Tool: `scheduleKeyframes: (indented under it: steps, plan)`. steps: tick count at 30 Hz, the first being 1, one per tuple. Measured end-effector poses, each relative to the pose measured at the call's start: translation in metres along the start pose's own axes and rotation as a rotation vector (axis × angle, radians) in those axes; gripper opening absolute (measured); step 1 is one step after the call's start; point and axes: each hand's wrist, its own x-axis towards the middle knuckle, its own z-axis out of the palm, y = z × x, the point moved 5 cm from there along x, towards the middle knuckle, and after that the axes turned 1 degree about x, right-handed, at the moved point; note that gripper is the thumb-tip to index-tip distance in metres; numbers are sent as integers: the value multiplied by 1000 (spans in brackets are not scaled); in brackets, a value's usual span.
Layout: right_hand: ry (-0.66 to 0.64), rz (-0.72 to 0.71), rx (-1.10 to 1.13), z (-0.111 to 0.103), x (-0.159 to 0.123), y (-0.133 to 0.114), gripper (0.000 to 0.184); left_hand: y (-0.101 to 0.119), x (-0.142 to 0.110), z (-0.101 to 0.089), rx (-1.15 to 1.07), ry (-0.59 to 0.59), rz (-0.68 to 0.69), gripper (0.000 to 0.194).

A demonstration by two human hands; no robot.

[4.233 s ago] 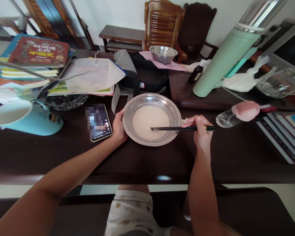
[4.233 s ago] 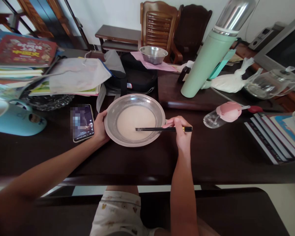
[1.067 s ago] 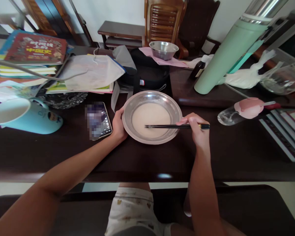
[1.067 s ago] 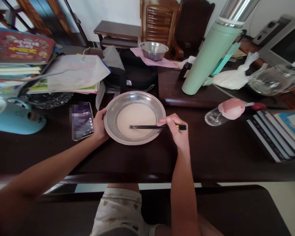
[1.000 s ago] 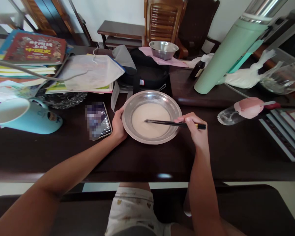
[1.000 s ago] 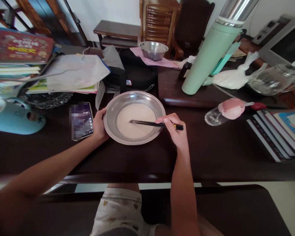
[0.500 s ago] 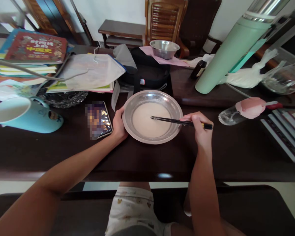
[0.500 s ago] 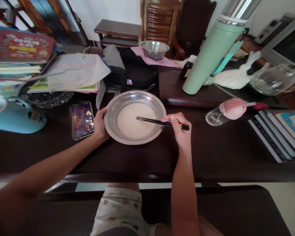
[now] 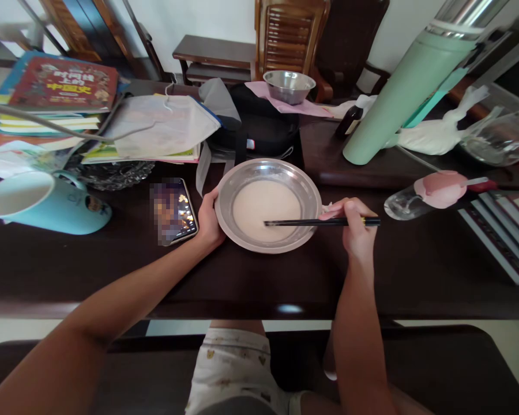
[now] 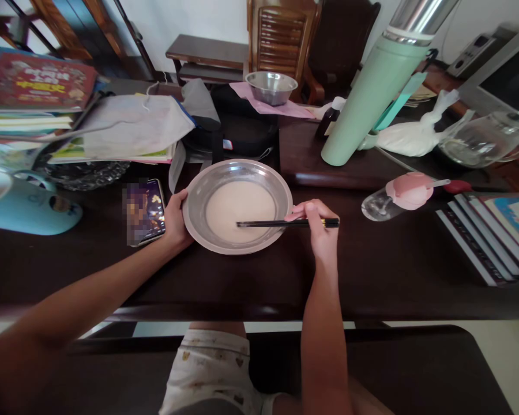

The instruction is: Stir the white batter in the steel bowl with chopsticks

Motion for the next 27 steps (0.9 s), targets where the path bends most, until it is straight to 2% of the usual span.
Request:
scheduleKeyframes:
  steps: [4, 7, 9, 11, 16, 18, 22, 27]
  plan:
    - [-130, 7, -67, 7, 0, -3, 42, 1, -1, 2, -3, -20, -16, 16]
    - [-59, -3, -99, 2, 1, -1, 41, 1, -2, 4, 3, -29, -41, 16]
    - [16, -3, -46, -2, 0, 0, 43, 2, -2, 3, -3, -21, -37, 18]
    - [23, -1, 13, -2, 0, 1, 45, 2, -3, 3, -6, -15, -29, 18]
    - [-131, 16, -69, 7, 0, -2, 40, 2, -2, 3, -9, -28, -26, 20]
    - [-91, 12, -104, 4, 1, -1, 40, 1, -2, 3, -4, -28, -23, 18]
    - [35, 10, -14, -3, 0, 1, 44, 1, -1, 3, 11, -24, -5, 19]
    - [-135, 20, -100, 7, 0, -1, 45, 0, -2, 3, -12, -31, -20, 18]
